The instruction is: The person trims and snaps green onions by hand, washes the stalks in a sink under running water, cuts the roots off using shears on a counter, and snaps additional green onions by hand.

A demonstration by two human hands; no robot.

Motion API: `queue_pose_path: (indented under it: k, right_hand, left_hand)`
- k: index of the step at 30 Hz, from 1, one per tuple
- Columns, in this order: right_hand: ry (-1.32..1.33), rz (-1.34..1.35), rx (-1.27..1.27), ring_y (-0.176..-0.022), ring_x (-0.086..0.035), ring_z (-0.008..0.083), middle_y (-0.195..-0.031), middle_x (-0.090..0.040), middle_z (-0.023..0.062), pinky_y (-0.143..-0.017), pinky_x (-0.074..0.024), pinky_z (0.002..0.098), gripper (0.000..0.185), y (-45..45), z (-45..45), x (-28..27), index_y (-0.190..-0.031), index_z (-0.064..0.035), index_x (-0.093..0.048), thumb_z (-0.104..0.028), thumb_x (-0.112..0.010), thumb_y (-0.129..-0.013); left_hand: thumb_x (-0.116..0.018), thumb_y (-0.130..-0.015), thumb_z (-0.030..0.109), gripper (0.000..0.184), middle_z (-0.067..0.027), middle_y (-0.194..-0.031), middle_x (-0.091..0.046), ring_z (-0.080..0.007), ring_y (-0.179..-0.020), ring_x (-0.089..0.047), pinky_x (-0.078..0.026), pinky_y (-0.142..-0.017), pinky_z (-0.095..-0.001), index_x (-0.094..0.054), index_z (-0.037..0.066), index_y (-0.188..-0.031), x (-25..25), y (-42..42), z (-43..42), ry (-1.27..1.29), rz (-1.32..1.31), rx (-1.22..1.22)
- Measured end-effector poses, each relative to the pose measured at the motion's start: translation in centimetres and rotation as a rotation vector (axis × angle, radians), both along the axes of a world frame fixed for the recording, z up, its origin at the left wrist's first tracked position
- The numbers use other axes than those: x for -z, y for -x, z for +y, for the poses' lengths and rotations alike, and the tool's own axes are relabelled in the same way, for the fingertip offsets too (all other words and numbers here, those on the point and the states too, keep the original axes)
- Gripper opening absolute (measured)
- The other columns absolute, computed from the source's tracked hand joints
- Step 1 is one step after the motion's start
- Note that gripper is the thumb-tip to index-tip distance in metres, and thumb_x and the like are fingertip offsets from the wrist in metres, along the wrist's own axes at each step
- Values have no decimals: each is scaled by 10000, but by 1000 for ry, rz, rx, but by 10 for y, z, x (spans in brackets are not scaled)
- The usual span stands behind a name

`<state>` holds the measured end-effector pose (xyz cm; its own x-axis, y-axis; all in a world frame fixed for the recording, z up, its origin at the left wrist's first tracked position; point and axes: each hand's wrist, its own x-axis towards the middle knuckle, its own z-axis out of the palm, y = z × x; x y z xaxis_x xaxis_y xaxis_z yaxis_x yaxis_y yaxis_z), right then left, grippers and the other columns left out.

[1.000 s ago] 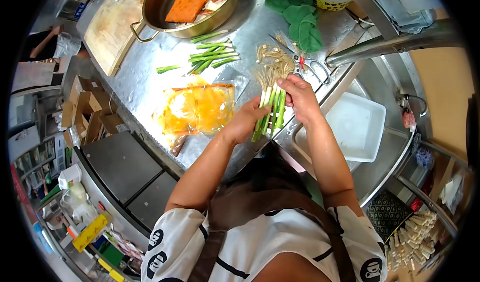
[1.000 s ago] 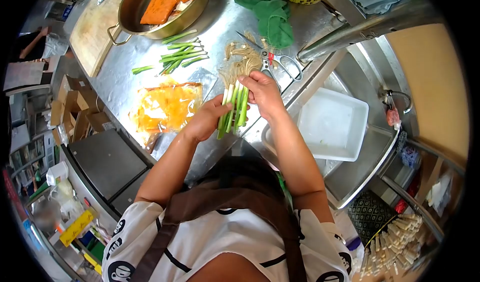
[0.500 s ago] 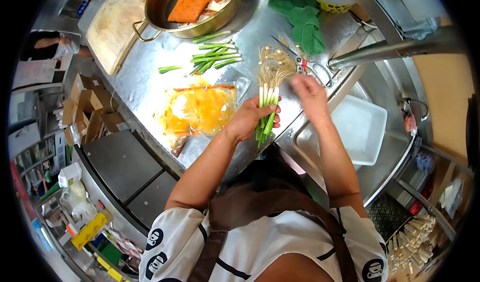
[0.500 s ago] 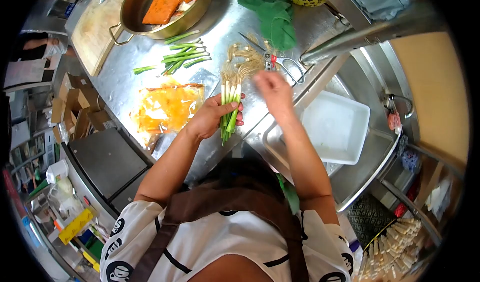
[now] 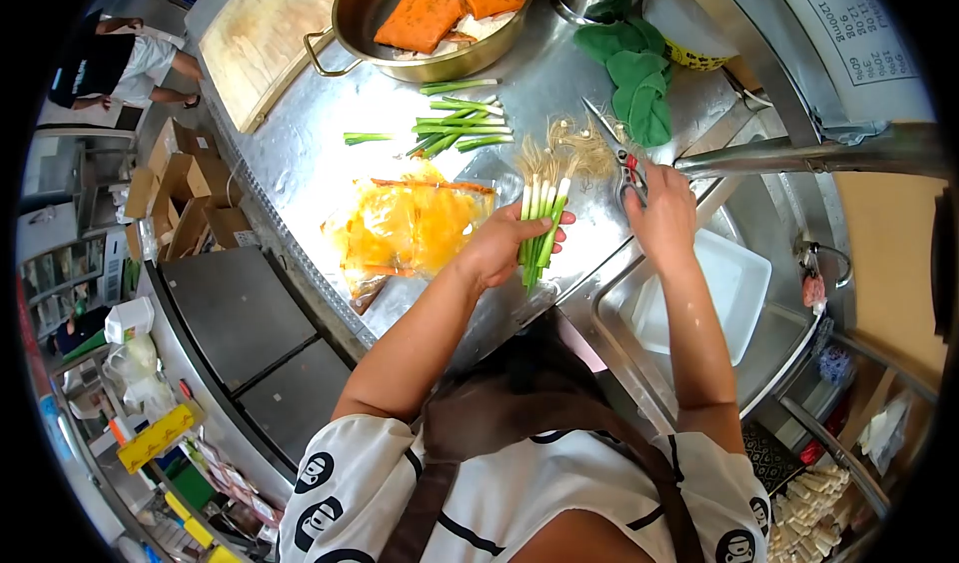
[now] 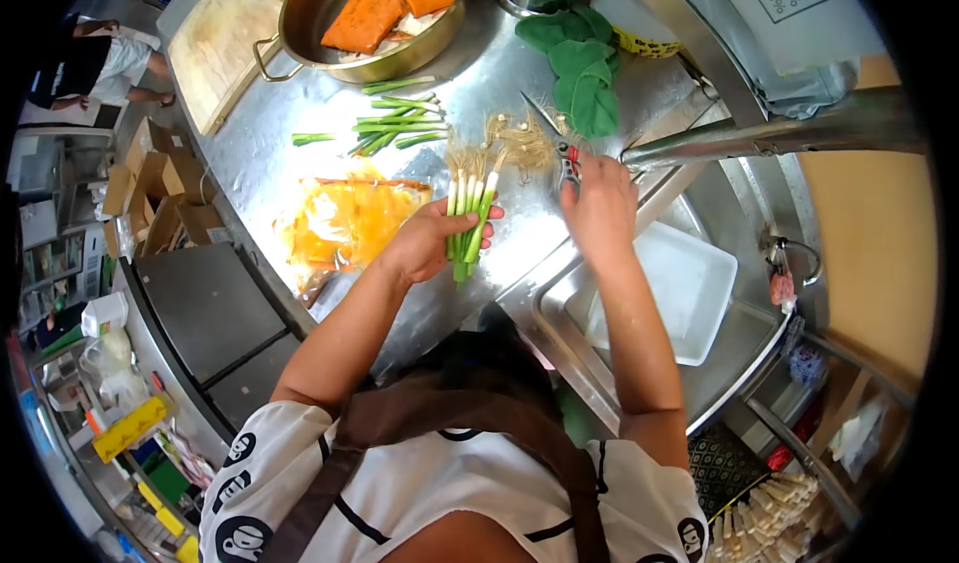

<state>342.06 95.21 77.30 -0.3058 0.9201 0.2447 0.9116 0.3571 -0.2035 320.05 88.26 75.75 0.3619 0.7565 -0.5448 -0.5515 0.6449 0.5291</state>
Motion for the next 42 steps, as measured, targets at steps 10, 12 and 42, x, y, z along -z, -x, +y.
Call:
queue_pose_path:
  k: [10,12,42]
  right_hand:
    - [1209,1261,175,-638,-532,84,-734,-601,29,-568,-435,235,156,60,-8,-1,-833,-6,-634,-160,-654,-842]
    - [1111,1335,235,-620,-510,85,-704,-592,31,-541,-412,235,150,61,-8,3,-814,-5,-631,-150,-663,-834]
    - [109,110,6,-923,-559,352,-1014,-570,190,-834,-458,403,449,-19,-3,41,-1151,-31,-533,-66,-672,-725]
  left_hand:
    - [-487,-883,44,375,-205,-1155,-575,-278,-989,-605,-483,-896,-390,-444,-32,-1249,-10,2,3,22,-120,45]
    - [-487,-885,51,376,-228,-1162,-568,-305,-1021,-597,-475,-916,-407,-441,-53,-1243,-12,4,5,27,-152,75]
    - [-529,-909,120,257,-128,-966,-626,-236,-865,-630,-535,-789,-402,-534,-16,-1128,7,14,12,33,-152,177]
